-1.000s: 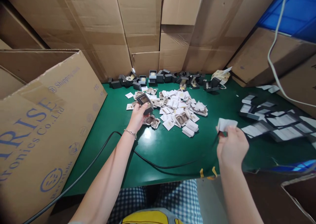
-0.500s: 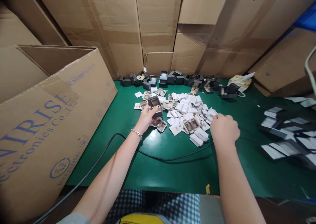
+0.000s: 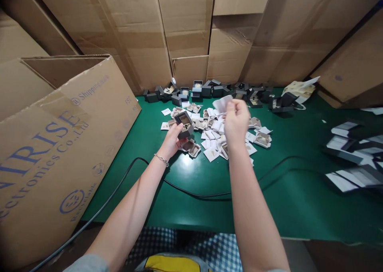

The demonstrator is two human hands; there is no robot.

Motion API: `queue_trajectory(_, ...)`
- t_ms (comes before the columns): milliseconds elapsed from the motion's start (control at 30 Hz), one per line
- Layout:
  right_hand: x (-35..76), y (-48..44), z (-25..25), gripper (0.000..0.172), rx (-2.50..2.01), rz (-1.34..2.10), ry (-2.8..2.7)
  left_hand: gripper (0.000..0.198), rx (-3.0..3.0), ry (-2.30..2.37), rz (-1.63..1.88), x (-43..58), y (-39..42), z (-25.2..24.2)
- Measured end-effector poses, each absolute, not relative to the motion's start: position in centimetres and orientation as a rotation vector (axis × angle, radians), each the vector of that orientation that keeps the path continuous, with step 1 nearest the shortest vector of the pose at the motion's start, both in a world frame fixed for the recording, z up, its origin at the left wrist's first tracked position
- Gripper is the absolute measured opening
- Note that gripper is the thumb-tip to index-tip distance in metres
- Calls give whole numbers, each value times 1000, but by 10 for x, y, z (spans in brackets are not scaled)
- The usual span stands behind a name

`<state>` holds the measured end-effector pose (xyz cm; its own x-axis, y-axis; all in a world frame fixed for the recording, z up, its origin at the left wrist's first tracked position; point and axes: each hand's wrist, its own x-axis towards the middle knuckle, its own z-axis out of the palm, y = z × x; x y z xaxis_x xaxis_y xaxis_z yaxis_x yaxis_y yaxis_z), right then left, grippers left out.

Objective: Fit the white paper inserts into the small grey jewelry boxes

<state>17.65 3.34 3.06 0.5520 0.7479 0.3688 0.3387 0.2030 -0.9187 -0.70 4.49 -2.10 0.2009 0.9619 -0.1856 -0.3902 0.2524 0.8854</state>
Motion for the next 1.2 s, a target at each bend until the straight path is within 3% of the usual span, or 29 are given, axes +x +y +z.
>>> queue_trajectory(100,149,33,10,28,-1225,699,-953,37,834,912,1100,-6,44,-21)
queue_trajectory(200,139,32,-7,34,-1182,802,-885,40,874,916,1099,-4,44,-22)
queue_trajectory(600,141,27,-4,17,-1143,737,-938,46,972,896,1046,4,39,-27)
queue_trajectory(1033,141,25,-1,30,-1125,853,-1050,63,1118,875,1088,1,40,-26)
queue_trajectory(1200,141,24,-5,21,-1178,815,-1175,78,1170,956,1033,-2,38,-23)
